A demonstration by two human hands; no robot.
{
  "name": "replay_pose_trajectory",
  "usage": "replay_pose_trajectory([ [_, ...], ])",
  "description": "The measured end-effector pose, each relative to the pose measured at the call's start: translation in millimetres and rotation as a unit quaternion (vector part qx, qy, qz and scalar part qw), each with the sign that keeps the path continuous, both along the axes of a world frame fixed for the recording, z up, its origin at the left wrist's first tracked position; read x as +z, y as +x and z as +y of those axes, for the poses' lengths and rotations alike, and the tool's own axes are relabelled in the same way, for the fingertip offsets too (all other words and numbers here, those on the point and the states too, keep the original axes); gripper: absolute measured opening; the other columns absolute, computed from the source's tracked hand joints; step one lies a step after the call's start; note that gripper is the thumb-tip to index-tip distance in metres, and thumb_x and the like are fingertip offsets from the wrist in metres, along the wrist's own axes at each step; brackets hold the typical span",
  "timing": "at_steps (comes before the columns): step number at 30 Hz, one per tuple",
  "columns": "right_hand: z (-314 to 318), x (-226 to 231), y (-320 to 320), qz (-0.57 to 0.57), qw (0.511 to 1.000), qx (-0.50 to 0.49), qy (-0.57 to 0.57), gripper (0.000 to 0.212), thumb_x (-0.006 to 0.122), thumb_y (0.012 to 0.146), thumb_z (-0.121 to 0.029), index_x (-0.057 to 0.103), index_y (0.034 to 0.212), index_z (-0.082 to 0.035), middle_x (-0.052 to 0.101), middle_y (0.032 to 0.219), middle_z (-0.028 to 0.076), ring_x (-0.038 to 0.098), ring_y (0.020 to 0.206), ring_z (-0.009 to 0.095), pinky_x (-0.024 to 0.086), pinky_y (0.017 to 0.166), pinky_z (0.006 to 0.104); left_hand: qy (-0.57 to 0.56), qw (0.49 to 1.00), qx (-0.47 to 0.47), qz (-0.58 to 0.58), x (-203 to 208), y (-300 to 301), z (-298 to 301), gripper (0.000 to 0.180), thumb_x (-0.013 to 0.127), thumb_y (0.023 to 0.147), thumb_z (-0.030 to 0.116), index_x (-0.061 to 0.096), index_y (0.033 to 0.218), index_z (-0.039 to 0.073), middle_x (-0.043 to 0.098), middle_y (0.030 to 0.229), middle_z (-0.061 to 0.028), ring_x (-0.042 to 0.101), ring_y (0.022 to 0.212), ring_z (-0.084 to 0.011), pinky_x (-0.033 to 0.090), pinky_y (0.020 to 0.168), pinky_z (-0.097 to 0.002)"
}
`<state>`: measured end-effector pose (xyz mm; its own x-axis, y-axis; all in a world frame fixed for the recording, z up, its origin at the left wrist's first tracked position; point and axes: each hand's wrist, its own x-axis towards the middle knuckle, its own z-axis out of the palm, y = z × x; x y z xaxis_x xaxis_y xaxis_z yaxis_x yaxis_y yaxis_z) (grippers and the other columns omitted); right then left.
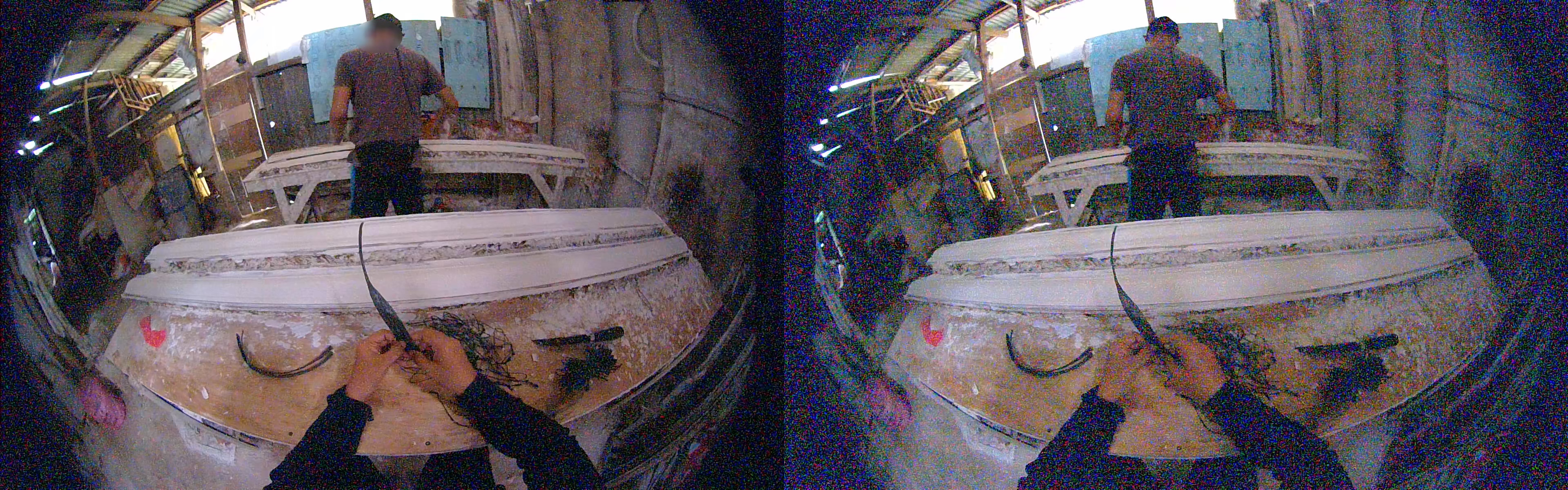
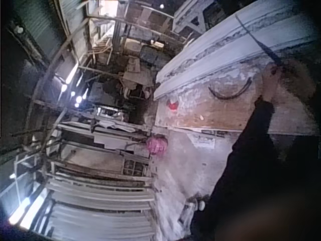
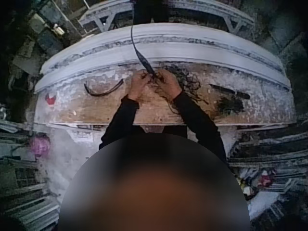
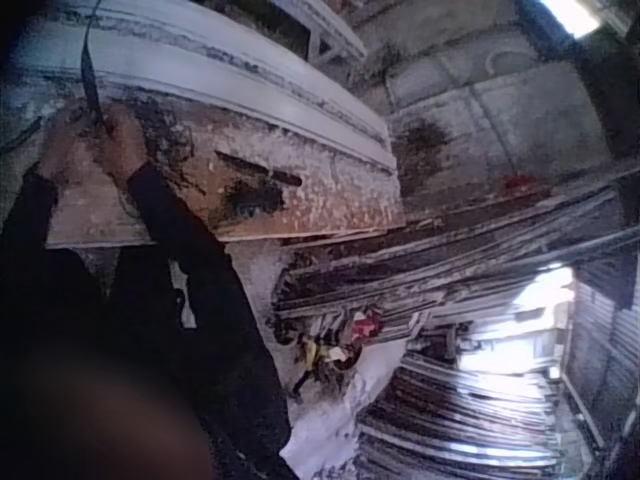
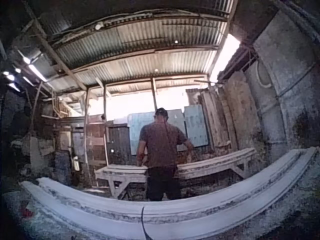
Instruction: The person repeatedly picks up black cable ties from a wooden workbench and ties them into knots by hand. The person handles the ties one at a time, forming loops and tightening them, while a coworker works on a white boat hull in the background.
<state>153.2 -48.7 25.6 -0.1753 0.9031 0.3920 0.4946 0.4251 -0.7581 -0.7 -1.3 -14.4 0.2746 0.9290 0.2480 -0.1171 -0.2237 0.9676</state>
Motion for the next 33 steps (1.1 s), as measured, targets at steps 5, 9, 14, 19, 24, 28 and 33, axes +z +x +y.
replay_pose_trajectory([
  [5,-0.9,0.2,-2.4,-0.002,1.000,0.010,0.028,0.021,0.057,0.074,-0.004,0.057,0.095,-0.005,0.059,0.086,0.011,0.059,0.076,0.021,0.047,0.068,0.0306,-0.012,1.000,0.016,-0.001,0.1,0.1,-2.8,0.007,0.054,0.076,0.002,0.058,0.081,0.000,0.060,0.073,-0.0041,0.056,0.064,-0.0098,0.047,0.056,-0.0223],
  [9,-2.8,0.8,-3.7,0.003,1.000,0.001,0.000,0.021,0.058,0.073,-0.004,0.058,0.094,-0.005,0.059,0.086,0.012,0.059,0.077,0.023,0.047,0.068,0.0309,0.000,1.000,-0.002,0.009,-7.7,-2.3,1.8,0.010,0.053,0.077,0.003,0.059,0.085,0.000,0.060,0.076,-0.0039,0.056,0.066,-0.0102,0.047,0.059,-0.0231],
  [14,-2.7,3.0,-5.3,-0.017,0.999,-0.005,0.036,0.021,0.058,0.073,-0.004,0.058,0.094,-0.005,0.059,0.088,0.012,0.060,0.078,0.025,0.047,0.068,0.0320,-0.017,1.000,-0.007,-0.006,-19.2,-4.7,7.0,0.010,0.055,0.078,0.006,0.059,0.085,0.000,0.061,0.075,-0.0046,0.057,0.067,-0.0107,0.047,0.060,-0.0232],
  [19,-4.6,8.6,-6.1,-0.023,1.000,-0.008,-0.018,0.020,0.058,0.073,-0.004,0.058,0.094,-0.005,0.058,0.090,0.013,0.059,0.081,0.026,0.047,0.070,0.0327,-0.006,1.000,0.013,0.011,-9.8,-3.4,2.8,0.011,0.057,0.080,0.010,0.059,0.083,0.000,0.061,0.075,-0.0053,0.057,0.067,-0.0110,0.047,0.059,-0.0231],
  [24,-2.8,7.4,-2.6,-0.028,1.000,0.003,0.010,0.022,0.057,0.073,-0.004,0.057,0.095,-0.003,0.058,0.092,0.013,0.059,0.082,0.026,0.047,0.072,0.0321,-0.003,1.000,0.016,0.010,0.8,-2.3,-3.8,0.011,0.058,0.080,0.011,0.059,0.079,0.000,0.061,0.072,-0.0043,0.056,0.064,-0.0097,0.045,0.057,-0.0224],
  [28,-2.3,2.8,-2.7,-0.012,0.999,-0.009,0.037,0.024,0.057,0.073,-0.004,0.056,0.096,-0.002,0.058,0.091,0.014,0.059,0.082,0.026,0.047,0.072,0.0318,0.045,0.995,0.044,0.072,1.3,-2.7,-2.9,0.009,0.058,0.080,0.010,0.059,0.077,0.001,0.060,0.067,-0.0033,0.054,0.061,-0.0084,0.043,0.055,-0.0224],
  [33,-3.2,5.0,-2.3,-0.019,1.000,0.001,-0.005,0.024,0.058,0.073,-0.004,0.056,0.097,-0.003,0.057,0.092,0.014,0.059,0.082,0.026,0.047,0.072,0.0315,0.062,0.994,0.054,0.074,2.1,-2.3,-4.9,0.008,0.056,0.079,0.007,0.059,0.076,0.001,0.059,0.066,-0.0029,0.053,0.059,-0.0081,0.042,0.053,-0.0223],
])
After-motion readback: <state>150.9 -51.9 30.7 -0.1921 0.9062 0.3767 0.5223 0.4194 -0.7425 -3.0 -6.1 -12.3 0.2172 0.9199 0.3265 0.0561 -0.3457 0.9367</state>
